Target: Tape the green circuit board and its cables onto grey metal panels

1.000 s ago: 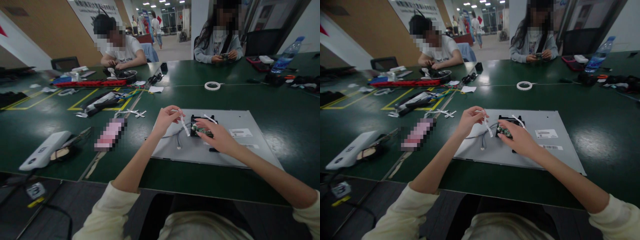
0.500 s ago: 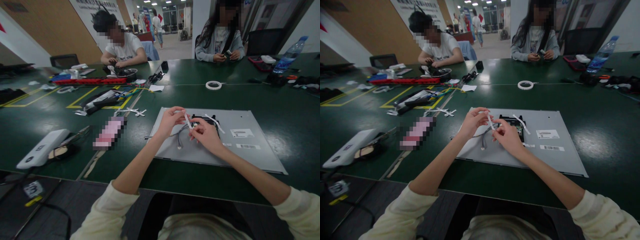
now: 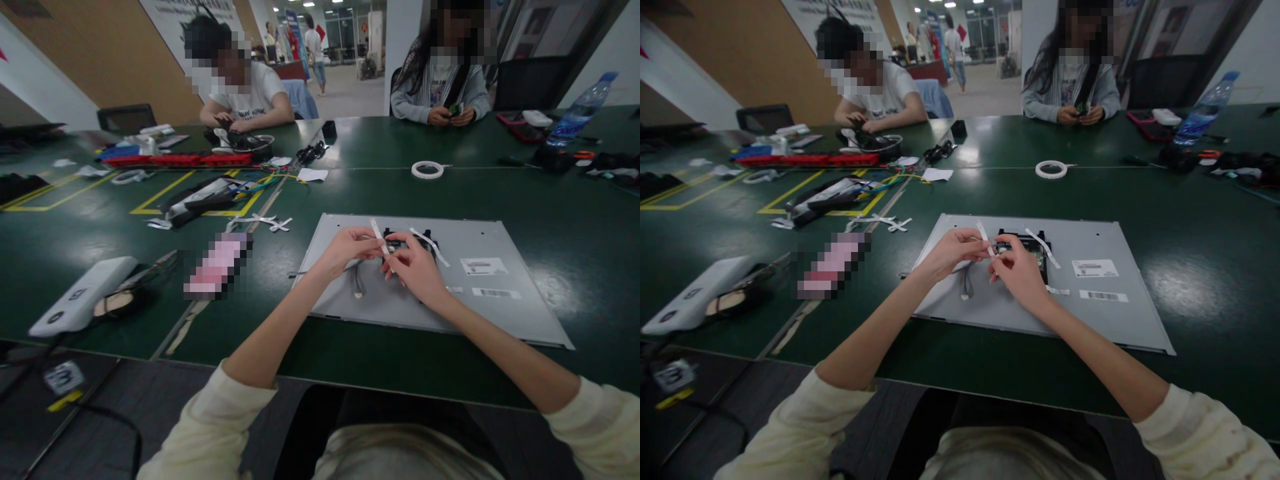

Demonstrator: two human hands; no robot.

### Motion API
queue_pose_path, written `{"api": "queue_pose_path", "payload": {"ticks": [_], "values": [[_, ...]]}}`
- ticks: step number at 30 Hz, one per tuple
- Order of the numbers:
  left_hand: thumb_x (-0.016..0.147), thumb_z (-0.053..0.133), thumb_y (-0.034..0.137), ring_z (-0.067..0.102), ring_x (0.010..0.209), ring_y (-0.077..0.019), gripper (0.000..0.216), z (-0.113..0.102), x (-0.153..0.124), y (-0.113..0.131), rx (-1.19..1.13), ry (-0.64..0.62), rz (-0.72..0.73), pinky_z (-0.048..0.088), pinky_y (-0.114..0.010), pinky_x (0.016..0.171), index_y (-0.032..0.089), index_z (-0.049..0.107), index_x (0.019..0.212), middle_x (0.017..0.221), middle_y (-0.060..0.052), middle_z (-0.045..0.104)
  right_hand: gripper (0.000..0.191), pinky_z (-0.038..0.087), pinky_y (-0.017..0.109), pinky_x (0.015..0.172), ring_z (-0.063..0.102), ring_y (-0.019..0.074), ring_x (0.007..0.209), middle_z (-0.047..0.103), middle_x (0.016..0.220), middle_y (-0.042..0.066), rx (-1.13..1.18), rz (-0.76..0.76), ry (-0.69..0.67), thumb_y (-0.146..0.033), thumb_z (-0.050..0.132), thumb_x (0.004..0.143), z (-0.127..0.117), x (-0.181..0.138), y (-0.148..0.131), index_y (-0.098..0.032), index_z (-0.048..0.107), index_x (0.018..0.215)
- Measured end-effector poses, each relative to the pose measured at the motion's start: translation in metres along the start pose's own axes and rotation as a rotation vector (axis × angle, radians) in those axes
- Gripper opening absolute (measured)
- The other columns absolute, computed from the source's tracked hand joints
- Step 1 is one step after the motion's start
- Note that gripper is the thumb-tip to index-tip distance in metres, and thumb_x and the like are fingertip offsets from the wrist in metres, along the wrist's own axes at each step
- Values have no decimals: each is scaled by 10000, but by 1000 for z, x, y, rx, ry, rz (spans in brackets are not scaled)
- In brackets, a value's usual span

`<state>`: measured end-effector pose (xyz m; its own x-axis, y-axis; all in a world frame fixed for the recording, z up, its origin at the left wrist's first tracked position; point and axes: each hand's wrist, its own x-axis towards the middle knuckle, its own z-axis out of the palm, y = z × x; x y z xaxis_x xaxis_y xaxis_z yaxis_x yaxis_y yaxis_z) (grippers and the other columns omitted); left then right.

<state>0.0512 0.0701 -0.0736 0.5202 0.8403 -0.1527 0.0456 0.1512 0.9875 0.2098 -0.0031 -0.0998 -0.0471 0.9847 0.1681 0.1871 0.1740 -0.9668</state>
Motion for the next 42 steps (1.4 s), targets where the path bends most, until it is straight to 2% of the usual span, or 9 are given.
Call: {"api": "queue_pose_path", "payload": {"ticks": [8,13,19,22,25,29,33,37,42], "values": [[690,727,275,629,618,-89,167,3,-2,3,45,32,41,491,-213,629,143,642,748,692,-19,675,389,415,223,462,600,128,545,631,714,-2,40,-29,-20,-328,509,857,1,-2,-2,-215,415,1217],[717,700,359,629,638,-103,223,5,-1,3,31,50,49,506,-231,637,144,650,745,700,-29,670,378,425,228,476,600,125,538,630,713,-6,29,-31,-26,-306,499,858,1,-2,-2,-213,417,1215],[687,710,397,609,602,-105,270,8,0,3,102,152,119,506,-213,579,134,650,700,676,-26,659,380,402,207,440,598,118,535,625,722,-5,61,-38,-36,-301,486,860,1,-1,1,-212,423,1225],[706,684,402,602,585,-99,276,9,0,2,138,196,160,499,-198,551,129,649,696,644,-16,640,298,376,188,412,597,112,543,626,751,1,57,-67,-40,-301,475,860,1,-1,2,-199,508,1138],[732,650,402,582,553,-81,275,7,1,1,163,217,175,495,-190,543,128,646,709,638,-8,631,216,422,194,473,608,102,578,651,839,21,5,-117,-23,-277,484,855,1,-3,2,-181,588,1018],[725,656,397,590,566,-85,268,2,3,0,182,219,190,490,-188,533,133,641,772,682,-16,646,299,476,217,567,634,117,672,667,975,31,-58,-179,-29,-211,569,796,3,-4,2,-204,593,1094],[725,664,385,602,591,-91,261,-3,5,0,184,220,227,476,-175,523,133,627,781,690,-21,653,231,505,237,623,642,119,686,678,944,30,-95,-196,-20,-219,547,834,4,-6,3,-195,635,1045],[737,654,396,612,599,-103,269,-6,8,-2,292,211,267,463,-174,506,130,626,759,677,-26,657,216,493,250,639,615,120,691,658,876,38,-298,-314,30,-219,501,884,2,-8,0,-189,681,1000],[784,591,348,607,614,-104,226,-9,10,-7,535,238,372,478,-199,572,135,663,759,701,-27,672,212,461,338,831,530,206,1000,597,1064,99,-757,-610,52,-175,513,880,1,-10,-7,-167,696,988]]}}
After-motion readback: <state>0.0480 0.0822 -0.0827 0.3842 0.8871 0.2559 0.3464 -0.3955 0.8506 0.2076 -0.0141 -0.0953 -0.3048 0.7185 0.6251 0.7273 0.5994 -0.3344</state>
